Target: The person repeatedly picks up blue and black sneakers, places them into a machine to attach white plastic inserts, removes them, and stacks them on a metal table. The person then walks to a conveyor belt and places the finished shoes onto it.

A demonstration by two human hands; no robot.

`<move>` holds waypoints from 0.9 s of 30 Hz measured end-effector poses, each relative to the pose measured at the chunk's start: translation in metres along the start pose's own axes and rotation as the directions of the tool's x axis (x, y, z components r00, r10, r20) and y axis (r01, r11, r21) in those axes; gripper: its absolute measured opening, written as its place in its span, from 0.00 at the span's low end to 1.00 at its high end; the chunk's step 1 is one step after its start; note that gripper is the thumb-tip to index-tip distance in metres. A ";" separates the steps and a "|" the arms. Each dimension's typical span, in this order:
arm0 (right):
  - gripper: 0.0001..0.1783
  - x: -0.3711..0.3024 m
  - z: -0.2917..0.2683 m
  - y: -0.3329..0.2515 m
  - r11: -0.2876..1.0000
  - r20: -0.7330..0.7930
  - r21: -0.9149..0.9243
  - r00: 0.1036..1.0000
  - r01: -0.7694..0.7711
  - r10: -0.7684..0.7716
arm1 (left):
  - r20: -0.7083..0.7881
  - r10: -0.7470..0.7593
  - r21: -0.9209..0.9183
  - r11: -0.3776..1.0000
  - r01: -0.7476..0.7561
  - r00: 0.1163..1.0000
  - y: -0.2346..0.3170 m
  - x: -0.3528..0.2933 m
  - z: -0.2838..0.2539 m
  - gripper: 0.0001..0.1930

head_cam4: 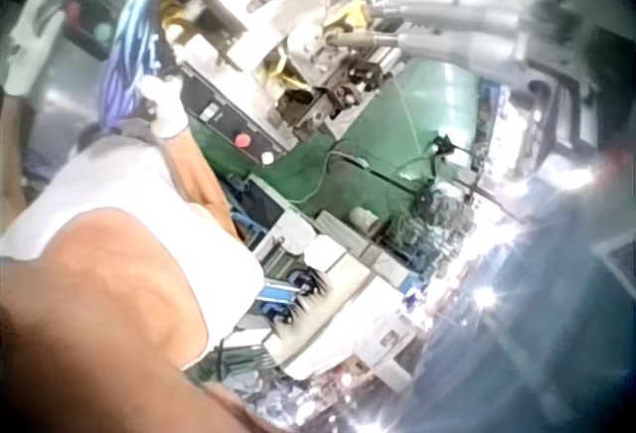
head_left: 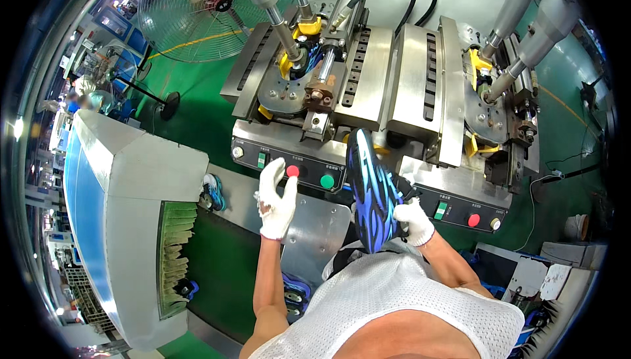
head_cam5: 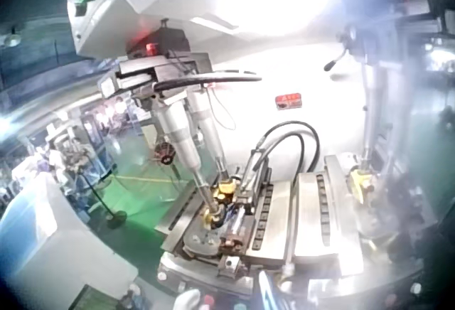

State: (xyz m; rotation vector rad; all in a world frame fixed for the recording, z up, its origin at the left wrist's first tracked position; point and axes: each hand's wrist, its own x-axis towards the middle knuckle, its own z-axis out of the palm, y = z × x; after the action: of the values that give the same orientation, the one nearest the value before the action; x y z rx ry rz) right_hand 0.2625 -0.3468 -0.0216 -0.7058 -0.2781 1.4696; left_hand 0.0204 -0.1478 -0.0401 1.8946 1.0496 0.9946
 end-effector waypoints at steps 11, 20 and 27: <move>0.32 0.024 0.011 -0.004 0.994 0.028 0.051 0.995 0.094 -0.096 | 0.219 0.437 0.258 0.836 -0.483 0.872 -0.023 0.169 0.029 0.20; 0.37 0.001 -0.036 0.017 0.997 -0.277 -0.072 0.960 0.024 -0.043 | 0.238 0.240 0.437 0.839 -0.325 0.941 -0.119 0.309 0.132 0.38; 0.44 -0.016 -0.020 -0.008 0.979 -0.474 -0.178 0.881 -0.096 0.000 | 0.190 -0.015 0.594 0.798 -0.103 0.982 -0.136 0.373 0.184 0.33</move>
State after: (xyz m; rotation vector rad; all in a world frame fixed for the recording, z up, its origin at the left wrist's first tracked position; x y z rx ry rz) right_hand 0.2783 -0.3668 -0.0284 -1.2141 -0.0260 1.2776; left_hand 0.2744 0.1956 -0.1349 2.4782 1.3188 0.5080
